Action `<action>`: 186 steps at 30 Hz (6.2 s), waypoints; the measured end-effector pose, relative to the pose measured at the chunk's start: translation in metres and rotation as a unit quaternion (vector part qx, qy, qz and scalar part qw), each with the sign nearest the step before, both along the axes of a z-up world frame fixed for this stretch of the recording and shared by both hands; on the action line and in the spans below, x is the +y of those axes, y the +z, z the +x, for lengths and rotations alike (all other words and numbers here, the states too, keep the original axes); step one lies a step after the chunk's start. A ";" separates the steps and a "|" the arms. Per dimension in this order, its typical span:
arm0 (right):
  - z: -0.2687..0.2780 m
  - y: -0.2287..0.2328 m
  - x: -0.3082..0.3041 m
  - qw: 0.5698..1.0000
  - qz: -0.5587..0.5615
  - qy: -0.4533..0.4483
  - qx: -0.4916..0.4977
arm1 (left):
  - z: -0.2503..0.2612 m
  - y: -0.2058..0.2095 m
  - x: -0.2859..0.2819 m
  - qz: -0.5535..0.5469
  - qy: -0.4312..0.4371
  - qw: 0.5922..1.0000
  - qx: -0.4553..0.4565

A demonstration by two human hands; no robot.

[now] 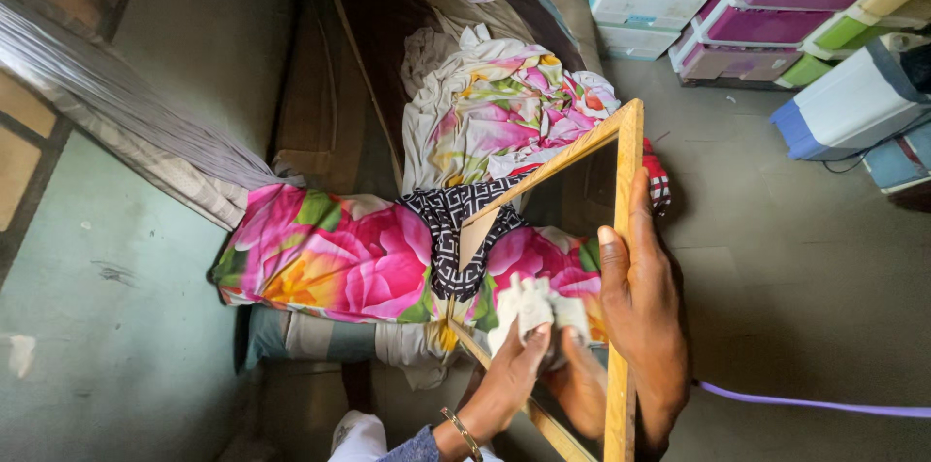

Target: The person wipes the surface of a wooden-framed mirror with a white cloth. They hold the mirror with one hand and wipe the glass with the other, moving the cloth across the surface repeatedly.

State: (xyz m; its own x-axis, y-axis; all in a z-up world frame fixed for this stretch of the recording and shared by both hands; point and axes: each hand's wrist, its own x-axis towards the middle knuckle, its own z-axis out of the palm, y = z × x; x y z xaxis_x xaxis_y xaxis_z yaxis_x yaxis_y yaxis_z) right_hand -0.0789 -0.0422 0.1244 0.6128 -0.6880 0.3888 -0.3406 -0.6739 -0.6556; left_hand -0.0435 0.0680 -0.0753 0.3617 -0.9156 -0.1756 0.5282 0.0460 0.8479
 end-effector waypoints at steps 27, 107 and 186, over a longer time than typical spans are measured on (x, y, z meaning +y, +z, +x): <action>0.005 -0.011 0.003 0.991 -0.047 -0.095 0.078 | 0.003 -0.144 -0.013 0.103 0.005 0.995 0.001; 0.006 -0.046 -0.147 0.995 0.096 -0.005 0.035 | 0.041 -0.002 -0.115 -0.188 0.042 0.917 -0.350; -0.078 -0.016 -0.070 0.965 0.085 -0.177 0.172 | 0.016 -0.001 -0.167 -0.099 0.016 0.934 -0.344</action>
State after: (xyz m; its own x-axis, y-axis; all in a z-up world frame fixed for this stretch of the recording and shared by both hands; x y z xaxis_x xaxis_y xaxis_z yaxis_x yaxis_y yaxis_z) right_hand -0.1569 -0.1120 0.1085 0.4009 -0.9136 0.0675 -0.7467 -0.3685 -0.5538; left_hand -0.0274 -0.0993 -0.0759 0.3551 -0.8920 0.2798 -0.1417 0.2444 0.9593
